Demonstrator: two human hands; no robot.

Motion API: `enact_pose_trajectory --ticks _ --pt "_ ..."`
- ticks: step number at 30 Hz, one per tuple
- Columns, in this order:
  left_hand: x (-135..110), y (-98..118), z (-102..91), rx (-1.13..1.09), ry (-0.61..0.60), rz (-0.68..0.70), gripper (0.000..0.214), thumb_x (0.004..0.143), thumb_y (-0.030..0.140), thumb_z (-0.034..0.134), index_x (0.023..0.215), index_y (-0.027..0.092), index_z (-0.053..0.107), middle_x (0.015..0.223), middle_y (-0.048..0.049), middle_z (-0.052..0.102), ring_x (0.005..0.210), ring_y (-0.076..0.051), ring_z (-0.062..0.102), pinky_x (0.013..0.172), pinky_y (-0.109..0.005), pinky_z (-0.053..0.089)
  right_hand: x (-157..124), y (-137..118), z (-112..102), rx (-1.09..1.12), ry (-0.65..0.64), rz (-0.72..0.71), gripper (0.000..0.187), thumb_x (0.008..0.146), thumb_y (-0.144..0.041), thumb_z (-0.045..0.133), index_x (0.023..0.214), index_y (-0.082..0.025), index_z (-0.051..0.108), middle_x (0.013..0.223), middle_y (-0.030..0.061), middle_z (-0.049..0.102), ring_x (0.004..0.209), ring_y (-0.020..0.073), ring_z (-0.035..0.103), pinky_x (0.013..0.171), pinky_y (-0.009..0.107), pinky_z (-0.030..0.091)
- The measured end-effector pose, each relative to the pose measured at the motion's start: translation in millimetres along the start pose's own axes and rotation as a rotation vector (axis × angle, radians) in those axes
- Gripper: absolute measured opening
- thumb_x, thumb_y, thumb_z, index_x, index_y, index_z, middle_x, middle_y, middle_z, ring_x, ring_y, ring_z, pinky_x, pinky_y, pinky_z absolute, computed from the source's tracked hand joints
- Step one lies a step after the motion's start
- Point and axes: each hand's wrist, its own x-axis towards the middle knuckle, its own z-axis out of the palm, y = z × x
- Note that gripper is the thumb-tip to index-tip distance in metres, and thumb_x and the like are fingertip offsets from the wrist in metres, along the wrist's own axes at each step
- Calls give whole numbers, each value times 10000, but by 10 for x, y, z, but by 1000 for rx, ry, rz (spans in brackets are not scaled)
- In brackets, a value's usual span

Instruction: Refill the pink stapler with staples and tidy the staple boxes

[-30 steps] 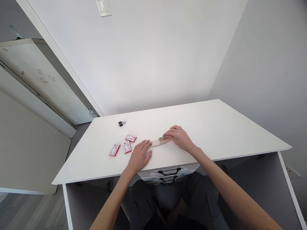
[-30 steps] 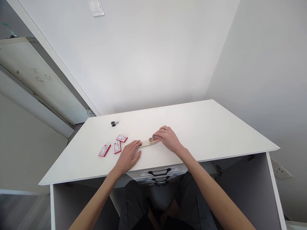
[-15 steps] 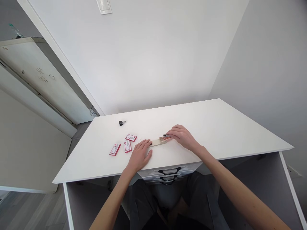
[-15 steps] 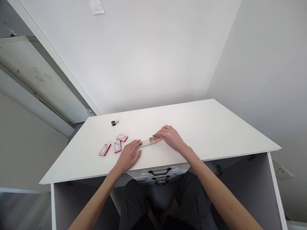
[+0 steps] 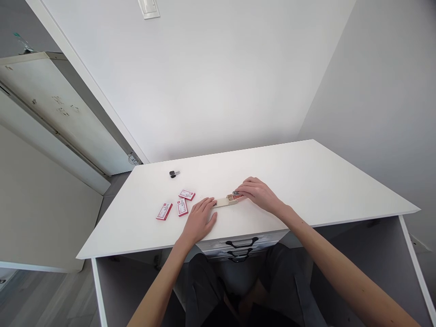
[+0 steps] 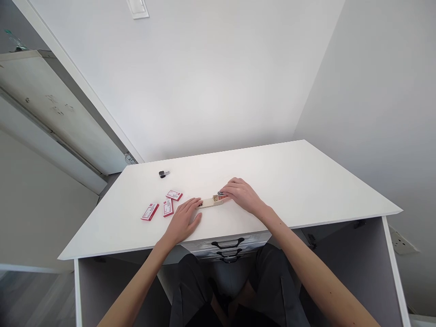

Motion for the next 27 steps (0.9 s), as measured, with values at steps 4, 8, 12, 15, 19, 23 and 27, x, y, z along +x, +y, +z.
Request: enact_pose_trajectory --ticks 4,8,12,15,19,23,27 --pt "-6 -1 -4 -2 -6 0 434 1056 347 458 1482 284 509 1542 -50 574 1477 -251 474 1210 -484 413 -28 5 -80 -7 20 21 360 1100 -308 441 1103 -244 795 1046 66 806 1047 272 658 925 463 526" --pt "-10 -7 1 0 -1 -5 427 1057 344 462 1475 275 512 1542 -51 574 1477 -246 473 1209 -477 414 -44 8 -113 -2 -19 2 380 1103 -306 419 1105 -247 795 1056 69 804 1045 274 656 916 461 530" --pt "-10 -5 6 -2 4 -1 435 1053 343 466 1481 279 509 1540 -54 576 1476 -250 476 1208 -482 418 -37 1 -104 1 -36 -4 388 1103 -304 410 1110 -253 795 1061 71 802 1038 279 655 917 471 534" --pt "-11 -2 7 -4 5 -3 439 1052 345 465 1484 284 509 1537 -56 578 1474 -255 480 1205 -488 421 -33 -5 -106 19 -20 7 391 1104 -312 408 1110 -254 795 1052 72 801 1028 276 661 912 472 543" --pt "-13 -5 9 -3 3 -5 438 1053 342 462 1485 284 508 1539 -52 577 1474 -250 479 1208 -482 418 -39 -8 -120 41 15 22 386 1100 -343 419 1110 -264 797 1034 77 800 1017 278 678 897 474 560" --pt "-14 -11 15 -5 13 3 449 1050 345 467 1495 297 502 1535 -49 580 1471 -251 483 1206 -483 420 -49 -3 -119 36 14 25 386 1097 -352 423 1110 -269 800 1036 81 801 1021 282 684 890 475 568" --pt "-13 -7 11 -3 4 2 440 1052 339 464 1487 286 505 1538 -49 577 1473 -246 479 1210 -477 415 -49 10 -112 17 -7 12 386 1099 -325 419 1108 -261 799 1035 78 801 1023 276 680 898 467 561"
